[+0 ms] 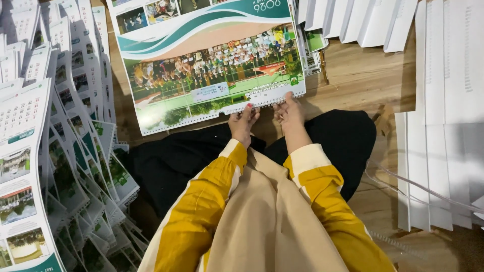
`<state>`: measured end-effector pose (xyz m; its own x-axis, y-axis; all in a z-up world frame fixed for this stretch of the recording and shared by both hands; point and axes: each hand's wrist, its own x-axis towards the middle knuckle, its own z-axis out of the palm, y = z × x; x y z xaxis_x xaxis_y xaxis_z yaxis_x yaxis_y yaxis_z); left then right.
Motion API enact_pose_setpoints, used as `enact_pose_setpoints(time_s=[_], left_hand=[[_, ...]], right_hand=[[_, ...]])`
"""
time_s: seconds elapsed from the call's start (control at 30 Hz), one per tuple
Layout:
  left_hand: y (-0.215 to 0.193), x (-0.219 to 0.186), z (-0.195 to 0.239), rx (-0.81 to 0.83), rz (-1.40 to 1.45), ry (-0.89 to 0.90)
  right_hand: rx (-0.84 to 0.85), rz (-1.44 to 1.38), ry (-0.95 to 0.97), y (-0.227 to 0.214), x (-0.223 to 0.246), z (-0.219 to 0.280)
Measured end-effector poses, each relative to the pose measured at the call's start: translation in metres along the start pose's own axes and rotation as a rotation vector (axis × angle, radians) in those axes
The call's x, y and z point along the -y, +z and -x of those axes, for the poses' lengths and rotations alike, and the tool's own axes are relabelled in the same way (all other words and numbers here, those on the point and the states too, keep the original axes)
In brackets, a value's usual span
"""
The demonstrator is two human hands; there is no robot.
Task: The person sits on the floor and assembles wall calendars by inserting a plastic spiral binding into pre-punched holes along the edge of the pages. They repeatedly pick up calendar sheets, align the binding, and push it through the holes to secure the pages together.
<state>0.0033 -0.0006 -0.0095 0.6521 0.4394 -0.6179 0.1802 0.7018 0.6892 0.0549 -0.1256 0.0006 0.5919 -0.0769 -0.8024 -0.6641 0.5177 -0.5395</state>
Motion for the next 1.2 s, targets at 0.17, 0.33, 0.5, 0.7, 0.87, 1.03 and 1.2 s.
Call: enact_pose_setpoints(time_s=[0.17,0.33,0.5,0.7,0.87,1.03,1.2], left_hand=[[0.011,-0.024,0.02,-0.024,0.02,-0.025],[0.0,-0.016,0.009,-0.023,-0.016,0.007],[0.003,-0.019,0.011,-0.017,-0.011,0.003],[0.005,-0.021,0.015,-0.013,-0.02,0.033],[0.004,-0.024,0.019,0.003,-0.033,0.012],[-0.003,-0.03,0.026,0.041,0.047,0.004],[-0.018,-0.014,0.006,0.014,0.027,0.043]], right_hand=[[0.069,0.016,0.079,-0.001,0.0,0.002],[0.055,0.076,0.076,0.0,-0.005,-0.002],[-0.019,0.019,-0.027,-0.009,-0.023,-0.033],[-0.084,-0.005,-0.06,-0.002,-0.011,-0.01],[-0.036,0.013,-0.027,-0.006,-0.013,-0.016],[-0.046,-0.008,-0.047,-0.005,-0.013,-0.016],[-0.041,-0.161,-0.061,-0.019,-0.031,-0.058]])
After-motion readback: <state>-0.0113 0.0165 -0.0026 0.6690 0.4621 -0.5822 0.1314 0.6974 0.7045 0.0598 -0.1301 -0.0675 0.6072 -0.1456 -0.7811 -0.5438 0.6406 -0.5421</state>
